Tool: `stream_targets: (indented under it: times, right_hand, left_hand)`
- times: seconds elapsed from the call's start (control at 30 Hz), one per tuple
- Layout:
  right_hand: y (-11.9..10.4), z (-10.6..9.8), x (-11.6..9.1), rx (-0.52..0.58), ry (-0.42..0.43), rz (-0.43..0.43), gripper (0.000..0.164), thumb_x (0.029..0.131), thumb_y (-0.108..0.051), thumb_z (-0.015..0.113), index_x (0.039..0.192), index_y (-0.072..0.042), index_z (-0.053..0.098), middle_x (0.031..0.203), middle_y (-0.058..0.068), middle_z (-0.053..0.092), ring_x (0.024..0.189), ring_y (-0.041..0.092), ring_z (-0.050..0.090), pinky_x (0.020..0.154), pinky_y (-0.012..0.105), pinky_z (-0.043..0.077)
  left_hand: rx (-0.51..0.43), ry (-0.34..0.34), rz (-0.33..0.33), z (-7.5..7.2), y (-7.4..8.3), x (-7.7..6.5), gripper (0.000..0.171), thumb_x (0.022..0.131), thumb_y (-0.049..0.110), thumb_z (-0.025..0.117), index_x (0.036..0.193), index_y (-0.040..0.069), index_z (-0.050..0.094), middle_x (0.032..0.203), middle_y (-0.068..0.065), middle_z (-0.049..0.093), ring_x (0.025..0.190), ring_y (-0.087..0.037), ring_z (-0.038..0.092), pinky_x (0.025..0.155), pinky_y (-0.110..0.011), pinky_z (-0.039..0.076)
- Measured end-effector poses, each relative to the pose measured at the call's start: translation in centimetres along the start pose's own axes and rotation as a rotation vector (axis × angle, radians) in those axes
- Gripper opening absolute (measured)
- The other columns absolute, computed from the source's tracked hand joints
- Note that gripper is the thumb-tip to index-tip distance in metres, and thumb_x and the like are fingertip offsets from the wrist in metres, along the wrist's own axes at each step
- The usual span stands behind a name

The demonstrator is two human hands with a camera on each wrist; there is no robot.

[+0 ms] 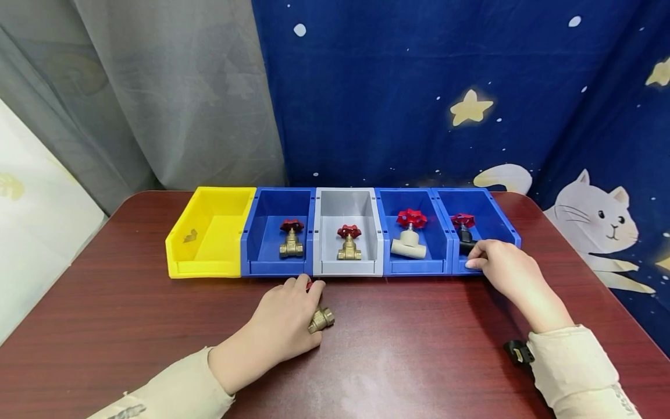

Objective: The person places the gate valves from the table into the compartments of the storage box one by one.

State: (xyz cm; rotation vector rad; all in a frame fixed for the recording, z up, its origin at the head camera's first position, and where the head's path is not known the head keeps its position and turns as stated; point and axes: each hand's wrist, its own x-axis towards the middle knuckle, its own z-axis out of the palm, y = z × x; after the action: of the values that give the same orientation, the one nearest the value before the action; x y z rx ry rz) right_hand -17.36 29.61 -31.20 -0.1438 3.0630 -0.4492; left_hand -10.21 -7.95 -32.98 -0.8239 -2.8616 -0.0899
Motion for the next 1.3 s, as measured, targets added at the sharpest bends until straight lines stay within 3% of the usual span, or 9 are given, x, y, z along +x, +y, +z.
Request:
stream_targets:
  times: [0.23, 0.7, 1.13, 1.3]
  right_hand:
    - [0.0, 0.0, 0.0, -0.002, -0.004, -0.002, 0.01, 0.094, -0.016, 0.068, 0.09, -0.007, 0.069, 0.078, 0.008, 0.063, 0.075, 0.028, 0.055, 0.07, 0.054, 0.048]
    - [0.0, 0.1, 0.1, -0.003, 0.005, -0.002, 0.01, 0.093, -0.016, 0.068, 0.09, -0.007, 0.07, 0.079, 0.008, 0.064, 0.076, 0.028, 0.056, 0.071, 0.055, 0.048]
    - [0.1, 0.1, 0.0, 0.0, 0.008, -0.006, 0.01, 0.093, -0.016, 0.068, 0.09, -0.007, 0.07, 0.079, 0.008, 0.064, 0.076, 0.028, 0.056, 0.07, 0.053, 0.048]
    - [0.1, 0.1, 0.0, 0.002, 0.014, -0.011, 0.009, 0.093, -0.016, 0.068, 0.09, -0.007, 0.07, 0.081, 0.008, 0.065, 0.076, 0.028, 0.056, 0.071, 0.055, 0.048]
  left_hand:
    - [0.002, 0.081, 0.059, 0.2, -0.3, -0.5, 0.061, 0.061, 0.032, 0.083, 0.11, 0.004, 0.06, 0.093, -0.009, 0.058, 0.079, -0.024, 0.059, 0.063, -0.037, 0.053]
    - [-0.002, 0.187, 0.114, -0.8, -1.9, -2.0, 0.06, 0.065, 0.035, 0.082, 0.114, 0.007, 0.062, 0.11, -0.009, 0.062, 0.092, -0.026, 0.063, 0.08, -0.04, 0.054]
    - [0.018, 0.286, 0.161, -1.2, -3.3, -2.6, 0.061, 0.063, 0.037, 0.084, 0.112, 0.007, 0.062, 0.109, -0.009, 0.062, 0.091, -0.025, 0.062, 0.081, -0.039, 0.054]
    - [0.016, 0.293, 0.156, -1.5, -3.8, -3.0, 0.06, 0.063, 0.038, 0.083, 0.112, 0.009, 0.064, 0.111, -0.011, 0.062, 0.093, -0.026, 0.062, 0.083, -0.04, 0.054]
